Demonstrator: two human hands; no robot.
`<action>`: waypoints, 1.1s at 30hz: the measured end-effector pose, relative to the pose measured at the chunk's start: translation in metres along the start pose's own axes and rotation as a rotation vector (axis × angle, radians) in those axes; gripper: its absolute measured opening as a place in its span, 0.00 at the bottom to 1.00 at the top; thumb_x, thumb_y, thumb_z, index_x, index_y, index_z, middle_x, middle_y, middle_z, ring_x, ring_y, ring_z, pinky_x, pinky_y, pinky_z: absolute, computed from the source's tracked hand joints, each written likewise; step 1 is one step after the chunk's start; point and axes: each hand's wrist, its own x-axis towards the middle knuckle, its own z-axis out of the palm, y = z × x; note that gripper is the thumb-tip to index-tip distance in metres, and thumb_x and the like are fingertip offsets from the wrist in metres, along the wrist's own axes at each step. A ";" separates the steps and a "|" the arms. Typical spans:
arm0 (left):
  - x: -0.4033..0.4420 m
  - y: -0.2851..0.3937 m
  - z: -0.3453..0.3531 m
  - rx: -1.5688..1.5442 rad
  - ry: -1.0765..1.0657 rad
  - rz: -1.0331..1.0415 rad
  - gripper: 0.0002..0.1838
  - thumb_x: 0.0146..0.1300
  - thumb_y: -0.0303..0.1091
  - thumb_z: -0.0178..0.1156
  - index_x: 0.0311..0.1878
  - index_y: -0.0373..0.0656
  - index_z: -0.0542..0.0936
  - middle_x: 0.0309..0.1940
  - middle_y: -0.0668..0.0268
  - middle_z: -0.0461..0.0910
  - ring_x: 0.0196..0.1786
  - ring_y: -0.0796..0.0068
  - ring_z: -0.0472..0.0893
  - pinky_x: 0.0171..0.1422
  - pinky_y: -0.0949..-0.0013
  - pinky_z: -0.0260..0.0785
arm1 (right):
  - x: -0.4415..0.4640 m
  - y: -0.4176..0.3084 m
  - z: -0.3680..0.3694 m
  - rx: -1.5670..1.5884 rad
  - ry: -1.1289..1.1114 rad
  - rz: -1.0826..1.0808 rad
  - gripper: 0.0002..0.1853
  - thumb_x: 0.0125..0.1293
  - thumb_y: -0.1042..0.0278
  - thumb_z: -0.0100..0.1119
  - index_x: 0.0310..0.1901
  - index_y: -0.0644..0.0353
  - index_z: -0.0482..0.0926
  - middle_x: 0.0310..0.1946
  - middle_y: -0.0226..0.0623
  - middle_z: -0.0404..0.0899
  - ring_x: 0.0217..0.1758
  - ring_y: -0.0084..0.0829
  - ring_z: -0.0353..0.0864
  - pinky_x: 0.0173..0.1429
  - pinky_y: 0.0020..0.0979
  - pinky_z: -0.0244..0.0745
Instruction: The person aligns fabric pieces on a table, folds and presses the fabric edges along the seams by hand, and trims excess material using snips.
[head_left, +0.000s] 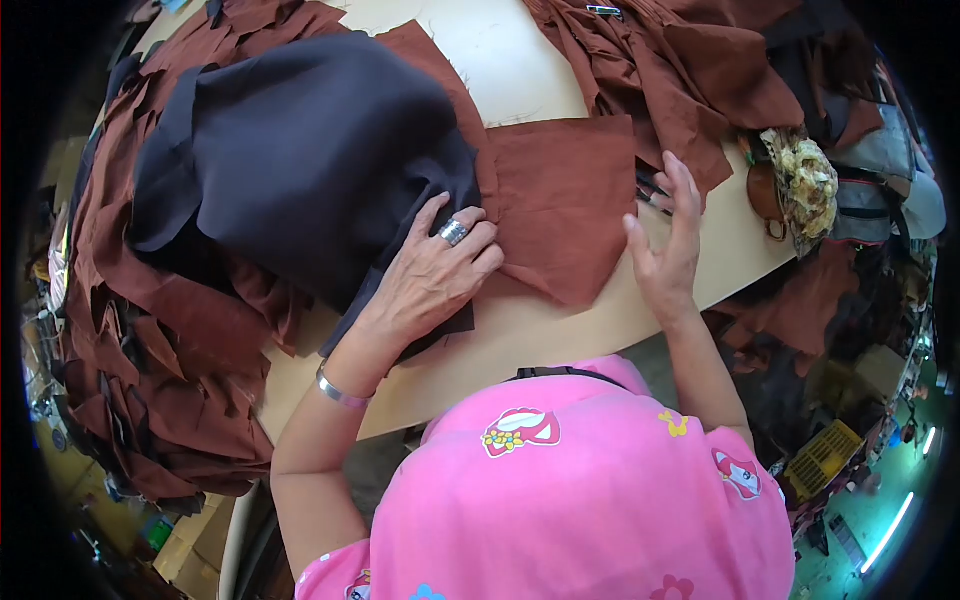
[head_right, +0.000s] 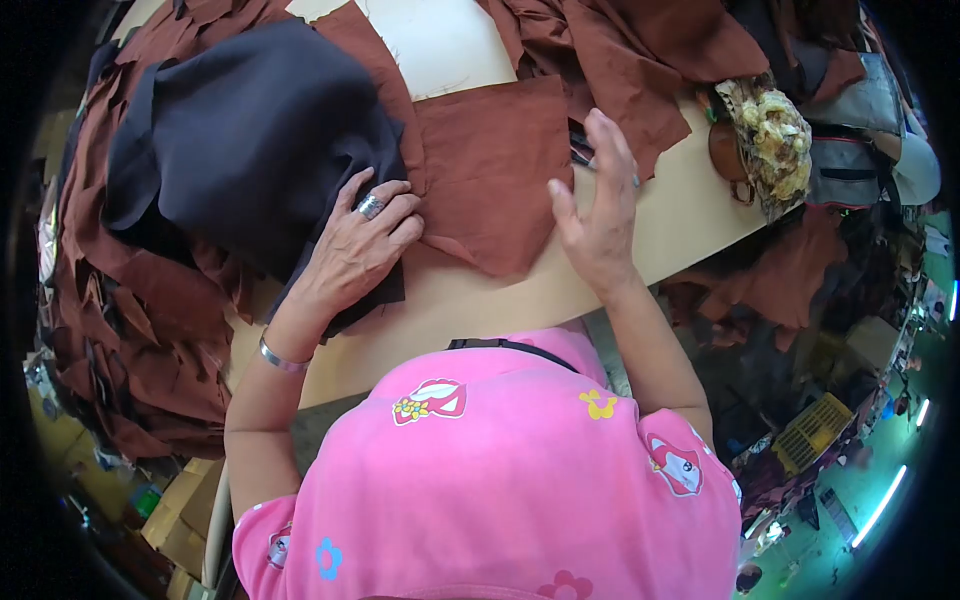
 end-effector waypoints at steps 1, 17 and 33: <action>-0.001 0.000 0.002 -0.023 0.028 -0.008 0.06 0.58 0.29 0.52 0.39 0.45 0.74 0.46 0.67 0.74 0.60 0.71 0.70 0.72 0.51 0.51 | -0.003 -0.002 -0.003 -0.138 0.027 -0.209 0.31 0.57 0.71 0.62 0.63 0.60 0.63 0.60 0.45 0.69 0.66 0.39 0.66 0.69 0.41 0.56; -0.004 -0.034 -0.046 -0.155 0.235 -0.343 0.08 0.59 0.35 0.61 0.35 0.43 0.75 0.28 0.60 0.77 0.38 0.57 0.79 0.60 0.54 0.65 | 0.027 -0.038 -0.014 0.705 -0.505 0.538 0.31 0.55 0.89 0.49 0.63 0.59 0.65 0.45 0.34 0.78 0.41 0.20 0.77 0.45 0.18 0.70; 0.016 -0.041 -0.039 -0.241 0.044 -0.516 0.16 0.60 0.47 0.61 0.34 0.41 0.77 0.22 0.56 0.74 0.32 0.55 0.73 0.41 0.57 0.66 | 0.032 -0.015 -0.001 0.818 -0.493 0.671 0.26 0.57 0.87 0.54 0.59 0.59 0.70 0.56 0.26 0.66 0.39 0.11 0.68 0.55 0.19 0.67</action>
